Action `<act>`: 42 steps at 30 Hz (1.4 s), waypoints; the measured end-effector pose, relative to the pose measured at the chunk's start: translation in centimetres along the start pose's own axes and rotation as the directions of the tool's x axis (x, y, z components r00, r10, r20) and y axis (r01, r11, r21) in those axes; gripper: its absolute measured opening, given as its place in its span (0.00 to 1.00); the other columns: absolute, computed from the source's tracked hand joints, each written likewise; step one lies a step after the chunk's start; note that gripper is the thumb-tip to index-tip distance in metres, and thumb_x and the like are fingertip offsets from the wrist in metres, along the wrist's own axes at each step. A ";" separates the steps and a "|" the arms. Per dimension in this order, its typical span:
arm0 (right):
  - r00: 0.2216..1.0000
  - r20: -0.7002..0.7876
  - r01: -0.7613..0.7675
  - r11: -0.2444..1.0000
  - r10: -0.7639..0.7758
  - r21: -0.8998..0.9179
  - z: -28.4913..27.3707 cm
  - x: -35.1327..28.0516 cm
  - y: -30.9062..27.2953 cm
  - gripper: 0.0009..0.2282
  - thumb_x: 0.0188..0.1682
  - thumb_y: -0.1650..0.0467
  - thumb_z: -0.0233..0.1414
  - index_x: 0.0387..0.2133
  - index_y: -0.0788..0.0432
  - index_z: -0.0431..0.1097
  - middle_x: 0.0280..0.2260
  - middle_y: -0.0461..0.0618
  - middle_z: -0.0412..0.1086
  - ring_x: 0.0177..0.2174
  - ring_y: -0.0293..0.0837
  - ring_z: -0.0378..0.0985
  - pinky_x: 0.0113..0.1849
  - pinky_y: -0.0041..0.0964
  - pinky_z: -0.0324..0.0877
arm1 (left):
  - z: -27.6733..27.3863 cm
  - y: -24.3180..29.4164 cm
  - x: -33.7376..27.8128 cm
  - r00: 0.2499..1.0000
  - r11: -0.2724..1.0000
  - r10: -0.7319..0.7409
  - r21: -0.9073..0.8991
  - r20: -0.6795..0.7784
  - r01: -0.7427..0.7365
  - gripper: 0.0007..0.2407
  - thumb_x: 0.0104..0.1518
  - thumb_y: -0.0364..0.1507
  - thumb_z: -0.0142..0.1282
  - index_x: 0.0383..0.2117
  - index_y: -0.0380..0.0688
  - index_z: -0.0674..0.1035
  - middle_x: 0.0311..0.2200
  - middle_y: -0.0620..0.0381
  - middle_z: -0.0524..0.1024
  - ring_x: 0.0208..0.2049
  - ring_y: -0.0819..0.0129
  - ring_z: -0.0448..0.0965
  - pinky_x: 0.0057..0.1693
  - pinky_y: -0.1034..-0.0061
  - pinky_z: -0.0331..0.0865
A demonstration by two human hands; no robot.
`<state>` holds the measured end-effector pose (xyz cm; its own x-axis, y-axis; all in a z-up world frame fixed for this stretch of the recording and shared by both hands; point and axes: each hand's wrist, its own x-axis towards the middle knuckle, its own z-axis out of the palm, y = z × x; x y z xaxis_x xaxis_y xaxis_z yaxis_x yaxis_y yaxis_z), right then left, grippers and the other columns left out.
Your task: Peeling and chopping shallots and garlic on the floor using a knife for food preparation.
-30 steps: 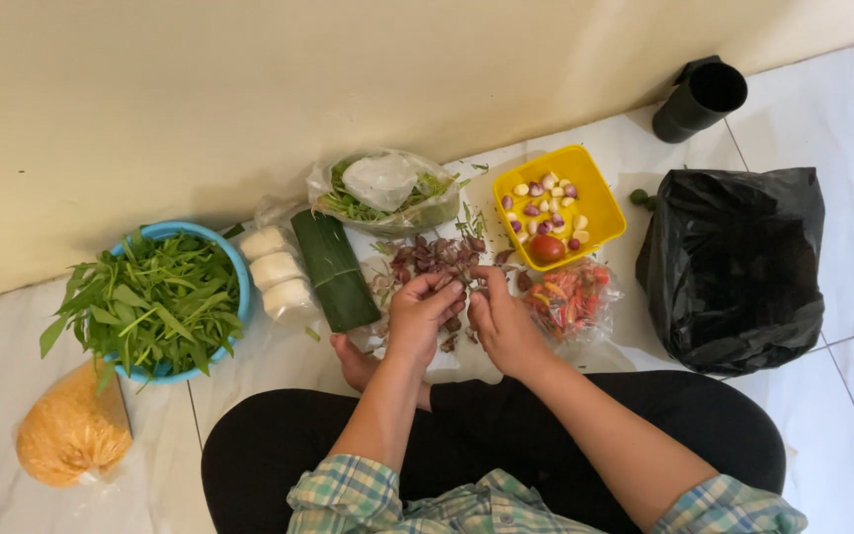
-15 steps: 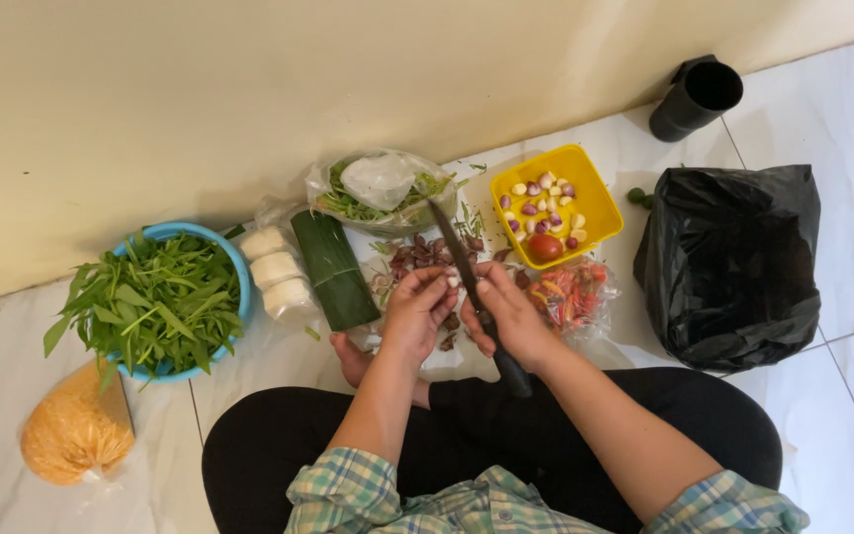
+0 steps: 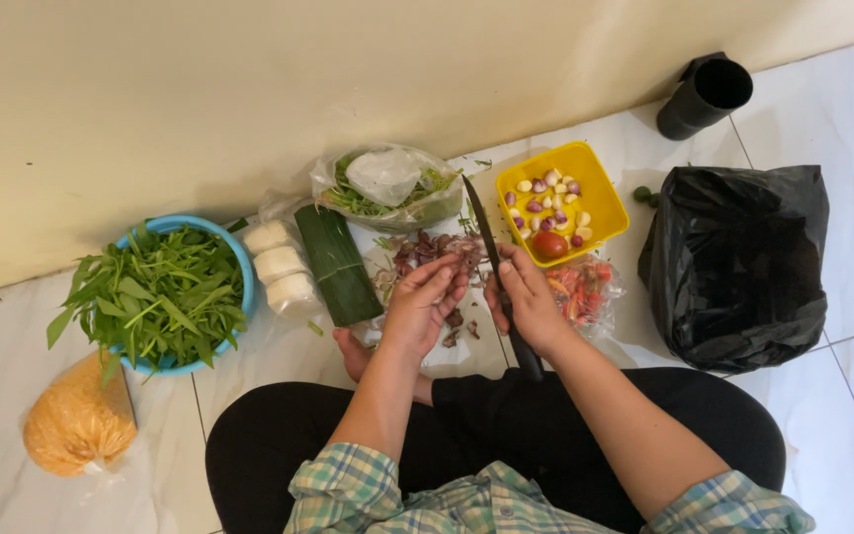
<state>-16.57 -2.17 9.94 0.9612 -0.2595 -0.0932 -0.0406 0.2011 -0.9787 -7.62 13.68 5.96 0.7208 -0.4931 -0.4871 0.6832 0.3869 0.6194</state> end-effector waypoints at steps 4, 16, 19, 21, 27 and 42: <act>1.000 -0.019 -0.012 0.974 0.008 -0.225 0.1 -0.3 -0.4 0.16 0.61 0.71 0.32 0.58 0.68 0.55 0.17 0.56 0.67 0.07 0.46 0.69 0.11 0.32 0.65 | 0.0 0.2 0.2 1.000 1.000 0.009 -0.013 0.021 -0.009 0.14 0.58 0.23 0.62 0.51 0.35 0.80 0.44 0.45 0.82 0.43 0.60 0.85 0.53 0.70 0.80; 0.992 0.054 -0.063 0.823 0.114 -0.564 3.2 -1.6 -5.7 0.23 0.58 0.70 0.36 0.66 0.61 0.45 0.20 0.55 0.72 0.17 0.53 0.75 0.23 0.45 0.73 | 0.2 0.7 0.4 0.994 0.998 0.057 -0.002 -0.094 -0.058 0.17 0.56 0.17 0.62 0.53 0.32 0.78 0.43 0.45 0.78 0.46 0.57 0.82 0.59 0.65 0.76; 0.972 0.105 -0.085 0.734 0.209 -0.674 4.3 -2.4 -7.1 0.25 0.57 0.67 0.37 0.70 0.50 0.43 0.25 0.63 0.76 0.32 0.71 0.79 0.38 0.62 0.72 | -1.1 -0.4 0.9 0.987 0.998 0.067 0.009 -0.144 -0.067 0.15 0.53 0.19 0.66 0.47 0.38 0.81 0.40 0.51 0.78 0.41 0.61 0.82 0.55 0.68 0.79; 0.971 0.078 -0.105 0.698 0.226 -0.708 4.4 -2.4 -7.4 0.23 0.57 0.64 0.35 0.68 0.45 0.48 0.26 0.58 0.77 0.34 0.66 0.80 0.40 0.58 0.73 | -1.3 -0.6 0.9 0.984 0.998 0.052 0.028 -0.172 -0.048 0.13 0.52 0.20 0.68 0.43 0.39 0.82 0.38 0.52 0.79 0.39 0.62 0.83 0.52 0.67 0.80; 0.980 -0.014 -0.128 0.582 0.196 -0.803 5.3 -3.1 -6.2 0.21 0.58 0.63 0.34 0.65 0.45 0.50 0.42 0.68 0.75 0.42 0.70 0.79 0.45 0.61 0.72 | -0.7 -1.0 0.0 0.979 1.000 -0.004 0.014 -0.204 0.007 0.10 0.51 0.20 0.69 0.39 0.39 0.83 0.34 0.55 0.77 0.37 0.63 0.82 0.51 0.66 0.80; 0.977 -0.144 -0.214 0.645 0.161 -0.733 4.8 -2.4 -4.1 0.14 0.58 0.63 0.36 0.55 0.50 0.55 0.33 0.70 0.76 0.35 0.74 0.78 0.39 0.65 0.70 | -0.5 -2.5 -0.1 0.979 0.995 -0.052 0.076 -0.196 0.068 0.13 0.48 0.18 0.70 0.40 0.37 0.84 0.34 0.51 0.81 0.37 0.59 0.85 0.50 0.68 0.80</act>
<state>-17.46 2.15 15.03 0.8930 -0.3569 -0.2744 -0.4319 -0.5076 -0.7455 -9.32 13.12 4.17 0.6931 -0.3501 -0.6301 0.7199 0.2922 0.6296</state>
